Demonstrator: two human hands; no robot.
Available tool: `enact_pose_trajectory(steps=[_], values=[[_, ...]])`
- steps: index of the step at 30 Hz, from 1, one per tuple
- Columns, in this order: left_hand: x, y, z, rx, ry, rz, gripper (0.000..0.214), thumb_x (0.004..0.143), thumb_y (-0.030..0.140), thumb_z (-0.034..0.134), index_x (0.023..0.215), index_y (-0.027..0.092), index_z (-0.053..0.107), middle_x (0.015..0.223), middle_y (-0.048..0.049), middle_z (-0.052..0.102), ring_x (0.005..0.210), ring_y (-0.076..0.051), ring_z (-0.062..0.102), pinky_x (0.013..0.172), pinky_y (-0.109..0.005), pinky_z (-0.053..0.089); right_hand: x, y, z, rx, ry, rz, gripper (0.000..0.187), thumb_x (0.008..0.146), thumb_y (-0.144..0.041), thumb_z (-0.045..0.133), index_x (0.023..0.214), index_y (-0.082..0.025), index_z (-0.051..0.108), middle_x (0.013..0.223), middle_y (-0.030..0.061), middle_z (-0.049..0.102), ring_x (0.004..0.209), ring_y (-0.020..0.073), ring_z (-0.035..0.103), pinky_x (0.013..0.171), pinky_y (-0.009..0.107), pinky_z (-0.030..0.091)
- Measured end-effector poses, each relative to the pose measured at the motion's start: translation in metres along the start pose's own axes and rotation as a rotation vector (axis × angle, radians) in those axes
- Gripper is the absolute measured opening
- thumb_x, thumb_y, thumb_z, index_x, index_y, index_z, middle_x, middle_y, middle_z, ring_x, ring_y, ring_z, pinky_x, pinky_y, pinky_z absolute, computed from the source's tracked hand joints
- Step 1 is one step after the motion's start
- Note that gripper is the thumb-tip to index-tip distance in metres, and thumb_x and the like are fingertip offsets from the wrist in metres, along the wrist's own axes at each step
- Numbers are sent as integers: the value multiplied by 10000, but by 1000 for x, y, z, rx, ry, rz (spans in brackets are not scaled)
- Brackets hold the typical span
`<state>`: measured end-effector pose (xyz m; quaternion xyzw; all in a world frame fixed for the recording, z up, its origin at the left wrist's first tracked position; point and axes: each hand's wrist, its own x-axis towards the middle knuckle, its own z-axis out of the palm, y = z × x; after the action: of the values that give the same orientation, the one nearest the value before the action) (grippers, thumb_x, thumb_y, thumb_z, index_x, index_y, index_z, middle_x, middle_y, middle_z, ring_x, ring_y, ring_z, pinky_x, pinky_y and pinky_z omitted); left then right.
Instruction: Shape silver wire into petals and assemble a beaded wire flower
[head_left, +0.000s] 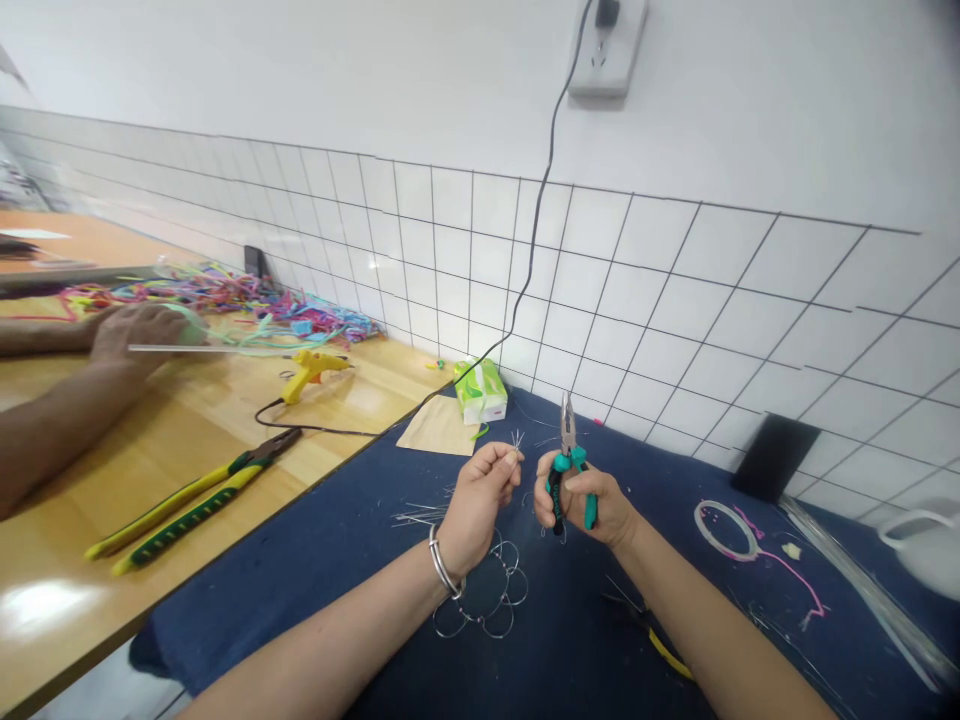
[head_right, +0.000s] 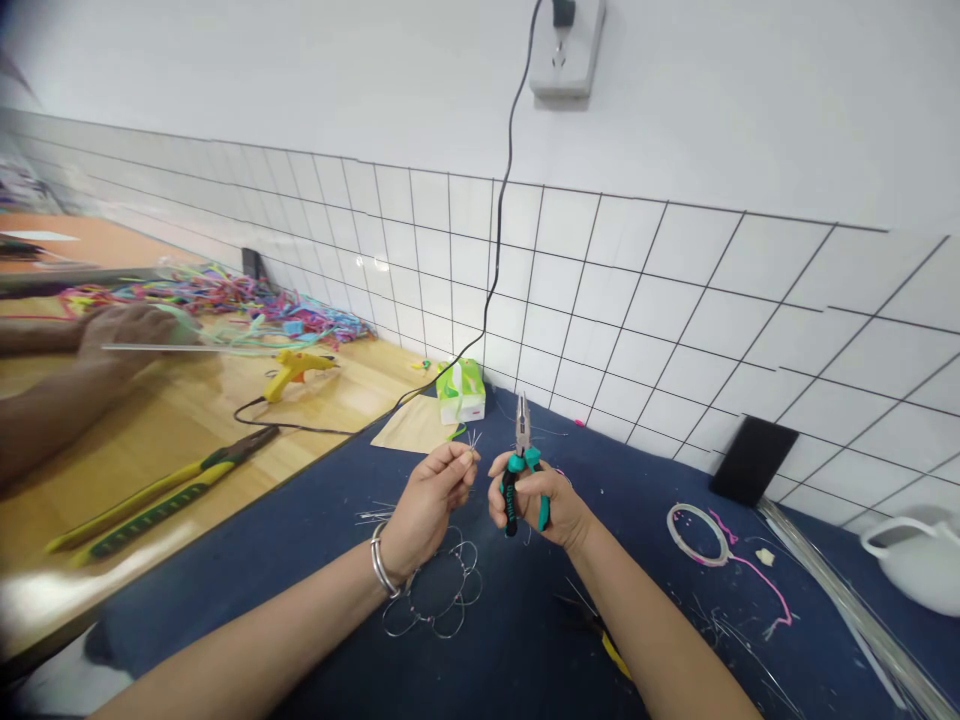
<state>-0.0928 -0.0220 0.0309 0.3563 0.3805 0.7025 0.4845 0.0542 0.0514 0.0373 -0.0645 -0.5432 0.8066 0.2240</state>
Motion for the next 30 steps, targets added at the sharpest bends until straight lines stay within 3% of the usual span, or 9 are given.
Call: enact_pose_trajectory(steps=[6, 13, 30], values=[[-1, 2, 1, 3, 2, 5, 214, 776, 365, 559, 817, 156, 537, 601, 38, 474, 428, -38, 301, 419, -179, 209, -1, 0, 2, 1, -49, 27, 374, 668, -295, 475, 1012, -150, 471, 745, 68, 593, 638, 214, 580, 627, 378, 400], [-1, 2, 1, 18, 0, 7, 201, 781, 357, 554, 820, 160, 538, 603, 36, 474, 437, -43, 313, 427, -181, 218, -3, 7, 2, -4, 0, 14, 299, 688, -260, 469, 962, -142, 495, 653, 26, 549, 523, 158, 516, 565, 331, 389], [-2, 0, 5, 45, -2, -3, 199, 767, 352, 573, 797, 157, 547, 597, 34, 482, 439, -44, 322, 429, -181, 222, -14, 13, -5, 11, 5, 33, 343, 676, -302, 471, 983, -151, 492, 685, 49, 579, 559, 184, 550, 573, 343, 401]])
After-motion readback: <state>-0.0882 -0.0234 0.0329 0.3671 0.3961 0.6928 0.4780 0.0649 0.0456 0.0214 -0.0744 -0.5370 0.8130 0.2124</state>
